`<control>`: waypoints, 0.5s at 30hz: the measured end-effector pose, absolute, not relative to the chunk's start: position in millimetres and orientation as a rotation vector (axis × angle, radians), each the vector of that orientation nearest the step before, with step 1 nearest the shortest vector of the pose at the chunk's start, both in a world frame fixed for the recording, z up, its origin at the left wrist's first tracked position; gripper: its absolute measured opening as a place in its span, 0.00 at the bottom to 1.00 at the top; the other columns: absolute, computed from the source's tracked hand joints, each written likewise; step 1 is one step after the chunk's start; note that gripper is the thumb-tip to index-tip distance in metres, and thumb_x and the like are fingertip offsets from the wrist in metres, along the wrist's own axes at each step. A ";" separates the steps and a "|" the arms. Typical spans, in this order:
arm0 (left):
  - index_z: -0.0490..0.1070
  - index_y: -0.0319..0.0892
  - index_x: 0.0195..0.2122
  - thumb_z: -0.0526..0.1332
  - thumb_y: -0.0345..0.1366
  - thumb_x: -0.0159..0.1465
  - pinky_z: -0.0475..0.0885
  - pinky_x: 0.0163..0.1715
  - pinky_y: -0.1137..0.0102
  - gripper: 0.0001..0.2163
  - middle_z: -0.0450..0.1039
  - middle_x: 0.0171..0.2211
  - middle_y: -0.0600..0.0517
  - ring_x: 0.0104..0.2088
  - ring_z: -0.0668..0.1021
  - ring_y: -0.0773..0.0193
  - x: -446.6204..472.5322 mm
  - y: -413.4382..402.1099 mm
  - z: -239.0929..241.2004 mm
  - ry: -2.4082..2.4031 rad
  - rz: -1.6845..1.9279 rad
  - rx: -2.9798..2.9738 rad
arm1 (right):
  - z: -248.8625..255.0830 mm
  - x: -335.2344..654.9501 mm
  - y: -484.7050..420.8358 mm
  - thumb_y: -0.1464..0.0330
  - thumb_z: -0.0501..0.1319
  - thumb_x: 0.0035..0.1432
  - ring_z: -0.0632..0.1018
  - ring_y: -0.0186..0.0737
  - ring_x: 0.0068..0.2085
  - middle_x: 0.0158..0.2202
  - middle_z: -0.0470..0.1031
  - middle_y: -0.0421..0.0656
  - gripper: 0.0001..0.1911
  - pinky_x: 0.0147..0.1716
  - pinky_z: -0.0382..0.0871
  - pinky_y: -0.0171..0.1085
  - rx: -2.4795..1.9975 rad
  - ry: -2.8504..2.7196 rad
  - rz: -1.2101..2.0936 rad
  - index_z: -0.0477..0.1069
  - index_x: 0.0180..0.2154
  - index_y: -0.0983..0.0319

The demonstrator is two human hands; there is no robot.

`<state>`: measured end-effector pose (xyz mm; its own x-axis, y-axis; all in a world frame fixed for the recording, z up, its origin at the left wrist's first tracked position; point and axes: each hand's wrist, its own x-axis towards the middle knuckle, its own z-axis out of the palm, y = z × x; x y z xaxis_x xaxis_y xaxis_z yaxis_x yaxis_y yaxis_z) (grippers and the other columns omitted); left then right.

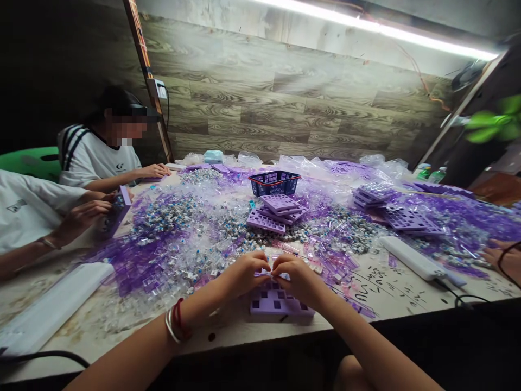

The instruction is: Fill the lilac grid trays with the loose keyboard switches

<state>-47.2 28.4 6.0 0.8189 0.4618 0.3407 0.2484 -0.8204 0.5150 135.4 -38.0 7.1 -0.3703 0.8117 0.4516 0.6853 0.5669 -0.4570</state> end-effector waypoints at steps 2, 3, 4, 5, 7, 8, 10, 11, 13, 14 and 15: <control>0.76 0.39 0.34 0.62 0.30 0.60 0.68 0.38 0.70 0.04 0.72 0.35 0.50 0.37 0.74 0.63 -47.3 28.1 8.1 0.511 0.607 2.552 | 9.4 134.4 -37.0 0.83 0.63 0.48 0.77 0.39 0.35 0.31 0.76 0.44 0.10 0.36 0.70 0.35 -1.212 -2.160 0.278 0.77 0.27 0.63; 0.76 0.39 0.33 0.62 0.30 0.60 0.68 0.38 0.70 0.04 0.71 0.34 0.50 0.36 0.73 0.63 -47.3 27.9 9.1 0.509 0.590 2.554 | 10.8 133.9 -36.4 0.83 0.62 0.48 0.77 0.38 0.34 0.30 0.76 0.43 0.10 0.35 0.70 0.34 -1.222 -2.166 0.295 0.77 0.27 0.63; 0.76 0.39 0.31 0.61 0.30 0.61 0.67 0.37 0.70 0.04 0.71 0.33 0.50 0.34 0.73 0.64 -47.2 27.6 10.1 0.512 0.575 2.554 | 12.2 133.6 -36.0 0.83 0.62 0.48 0.77 0.37 0.32 0.29 0.76 0.43 0.11 0.33 0.69 0.33 -1.232 -2.173 0.313 0.77 0.26 0.63; 0.75 0.39 0.29 0.61 0.30 0.61 0.67 0.36 0.70 0.05 0.71 0.32 0.51 0.33 0.73 0.64 -47.1 27.2 10.8 0.514 0.562 2.552 | 13.6 133.5 -35.6 0.83 0.61 0.48 0.77 0.36 0.31 0.28 0.75 0.43 0.11 0.32 0.69 0.33 -1.239 -2.178 0.329 0.76 0.26 0.63; 0.74 0.39 0.29 0.61 0.30 0.60 0.67 0.36 0.70 0.04 0.70 0.32 0.51 0.34 0.73 0.64 -46.8 26.5 11.6 0.516 0.558 2.543 | 15.2 134.0 -35.4 0.83 0.61 0.48 0.76 0.36 0.30 0.28 0.75 0.42 0.11 0.30 0.68 0.32 -1.245 -2.175 0.337 0.76 0.25 0.63; 0.74 0.39 0.30 0.61 0.29 0.60 0.67 0.36 0.70 0.03 0.70 0.33 0.51 0.35 0.73 0.63 -46.5 26.0 11.6 0.515 0.563 2.538 | 15.3 134.6 -35.4 0.83 0.61 0.47 0.76 0.36 0.31 0.28 0.75 0.42 0.10 0.31 0.68 0.32 -1.241 -2.169 0.328 0.76 0.26 0.63; 0.72 0.39 0.33 0.61 0.30 0.59 0.66 0.37 0.69 0.02 0.70 0.34 0.51 0.36 0.72 0.62 -45.9 24.8 11.2 0.525 0.575 2.532 | 14.1 136.0 -35.4 0.83 0.62 0.46 0.77 0.38 0.33 0.30 0.76 0.43 0.10 0.34 0.69 0.34 -1.218 -2.158 0.301 0.75 0.27 0.63; 0.71 0.39 0.34 0.61 0.31 0.59 0.66 0.37 0.69 0.03 0.70 0.34 0.51 0.36 0.72 0.61 -45.5 24.2 11.0 0.538 0.577 2.530 | 13.1 136.6 -35.2 0.83 0.63 0.45 0.77 0.39 0.34 0.31 0.76 0.43 0.10 0.35 0.69 0.35 -1.198 -2.157 0.294 0.75 0.27 0.63; 0.69 0.39 0.33 0.61 0.31 0.59 0.65 0.35 0.69 0.03 0.69 0.33 0.52 0.34 0.71 0.62 -44.9 23.0 10.6 0.569 0.578 2.523 | 11.4 137.1 -34.5 0.82 0.64 0.46 0.77 0.39 0.35 0.31 0.77 0.43 0.10 0.38 0.70 0.36 -1.156 -2.157 0.300 0.74 0.27 0.63; 0.68 0.39 0.32 0.61 0.31 0.59 0.65 0.34 0.69 0.03 0.69 0.32 0.52 0.33 0.71 0.63 -44.7 22.5 10.5 0.581 0.578 2.519 | 11.1 137.0 -34.0 0.82 0.64 0.46 0.78 0.39 0.35 0.31 0.78 0.43 0.09 0.38 0.70 0.36 -1.144 -2.151 0.306 0.74 0.27 0.63; 0.67 0.39 0.31 0.61 0.31 0.59 0.64 0.34 0.70 0.03 0.68 0.31 0.53 0.33 0.70 0.63 -44.7 22.2 10.4 0.589 0.577 2.518 | 11.1 136.7 -33.6 0.82 0.64 0.47 0.78 0.39 0.35 0.31 0.78 0.43 0.09 0.39 0.70 0.36 -1.137 -2.145 0.312 0.74 0.27 0.62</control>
